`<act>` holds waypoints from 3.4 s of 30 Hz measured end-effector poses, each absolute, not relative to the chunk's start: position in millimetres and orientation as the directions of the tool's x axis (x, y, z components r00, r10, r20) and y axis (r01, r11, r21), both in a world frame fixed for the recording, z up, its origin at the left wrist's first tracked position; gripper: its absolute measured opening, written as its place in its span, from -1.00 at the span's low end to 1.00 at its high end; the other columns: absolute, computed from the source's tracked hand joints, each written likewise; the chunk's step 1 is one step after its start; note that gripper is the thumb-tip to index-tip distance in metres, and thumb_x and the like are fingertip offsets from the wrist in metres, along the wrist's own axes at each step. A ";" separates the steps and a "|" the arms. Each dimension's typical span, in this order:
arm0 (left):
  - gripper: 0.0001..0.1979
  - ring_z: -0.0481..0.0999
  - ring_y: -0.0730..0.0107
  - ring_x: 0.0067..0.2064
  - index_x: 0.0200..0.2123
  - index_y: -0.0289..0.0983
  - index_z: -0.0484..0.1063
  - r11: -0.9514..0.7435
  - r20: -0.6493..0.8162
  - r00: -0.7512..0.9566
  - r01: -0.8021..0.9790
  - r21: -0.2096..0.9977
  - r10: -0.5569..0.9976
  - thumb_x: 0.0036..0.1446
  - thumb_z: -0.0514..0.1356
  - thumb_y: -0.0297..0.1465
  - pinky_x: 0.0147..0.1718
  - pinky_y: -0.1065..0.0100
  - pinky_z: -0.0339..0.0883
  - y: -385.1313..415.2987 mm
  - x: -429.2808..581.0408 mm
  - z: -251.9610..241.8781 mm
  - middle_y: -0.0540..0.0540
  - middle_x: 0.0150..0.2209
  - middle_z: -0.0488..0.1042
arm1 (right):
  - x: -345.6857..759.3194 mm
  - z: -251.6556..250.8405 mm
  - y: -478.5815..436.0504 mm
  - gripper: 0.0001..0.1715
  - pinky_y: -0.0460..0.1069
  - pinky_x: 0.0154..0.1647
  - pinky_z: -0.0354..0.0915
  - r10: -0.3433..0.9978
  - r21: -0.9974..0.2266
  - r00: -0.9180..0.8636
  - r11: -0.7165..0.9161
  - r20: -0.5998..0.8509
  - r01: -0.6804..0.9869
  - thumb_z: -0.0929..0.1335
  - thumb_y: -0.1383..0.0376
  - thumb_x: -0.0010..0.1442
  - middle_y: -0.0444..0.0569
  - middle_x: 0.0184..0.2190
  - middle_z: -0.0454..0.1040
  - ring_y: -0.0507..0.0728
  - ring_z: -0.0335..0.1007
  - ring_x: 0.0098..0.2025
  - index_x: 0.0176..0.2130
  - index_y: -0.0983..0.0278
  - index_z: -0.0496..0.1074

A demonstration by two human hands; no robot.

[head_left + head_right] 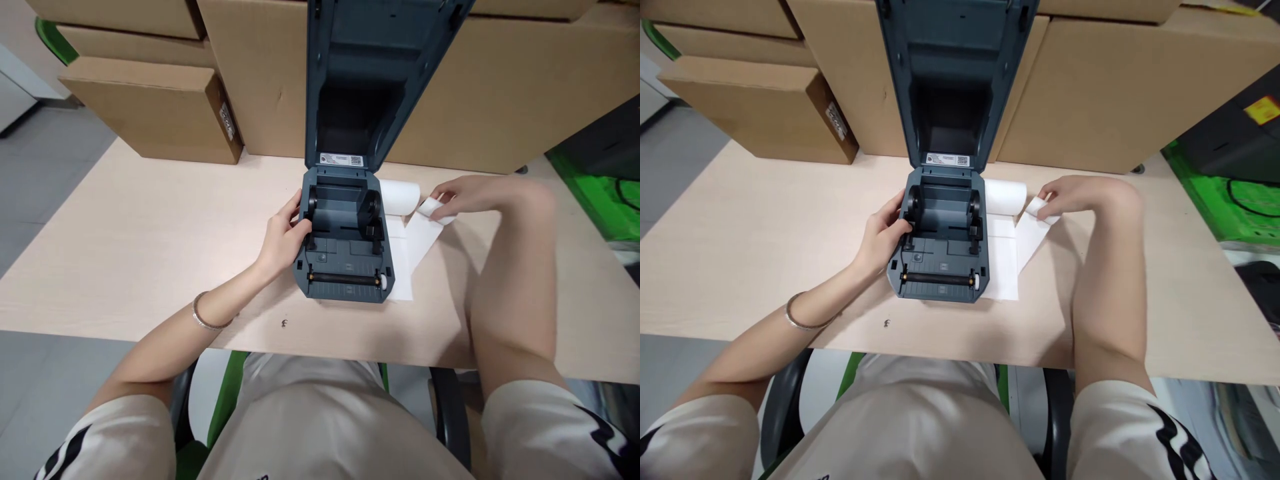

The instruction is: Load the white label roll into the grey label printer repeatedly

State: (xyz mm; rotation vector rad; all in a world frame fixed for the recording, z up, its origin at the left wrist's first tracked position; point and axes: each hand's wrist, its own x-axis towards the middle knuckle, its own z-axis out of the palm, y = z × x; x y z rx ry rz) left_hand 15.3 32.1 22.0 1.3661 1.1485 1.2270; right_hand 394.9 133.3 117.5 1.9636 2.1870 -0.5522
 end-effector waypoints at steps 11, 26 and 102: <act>-0.17 0.67 -0.05 0.23 0.47 -0.26 0.51 -0.117 0.112 0.066 0.080 0.990 0.991 0.07 0.20 -0.39 0.13 0.08 0.64 28.9 18.9 30.7 -0.15 0.29 0.71 | 330.2 172.8 75.6 -0.61 0.15 -0.04 0.58 0.631 -0.683 -0.774 0.545 -0.047 0.486 0.62 -0.03 0.16 -0.08 -0.10 0.77 0.23 0.68 -0.10 -0.06 0.04 0.73; -0.17 0.67 0.00 0.24 0.48 -0.21 0.50 -0.109 0.108 0.054 0.033 0.993 0.993 0.09 0.27 -0.41 0.17 0.10 0.59 30.3 17.8 26.5 -0.16 0.34 0.68 | 251.6 108.7 71.2 -0.50 0.39 0.51 0.37 0.739 -0.286 -0.648 0.671 0.185 0.684 0.27 0.32 0.49 0.13 0.20 0.76 0.39 0.68 0.27 0.20 0.23 0.70; -0.14 0.24 -0.23 0.66 0.45 0.03 0.39 -0.120 0.138 0.116 -0.147 0.982 0.984 0.27 0.34 0.33 0.63 -0.16 0.21 26.9 14.1 10.4 -0.10 0.63 0.29 | 317.4 124.1 95.5 0.55 0.60 0.75 -0.03 0.804 -0.672 -0.590 0.399 -0.070 0.624 0.70 -0.32 0.02 -0.11 0.79 -0.09 0.71 -0.14 0.76 0.71 -0.19 0.06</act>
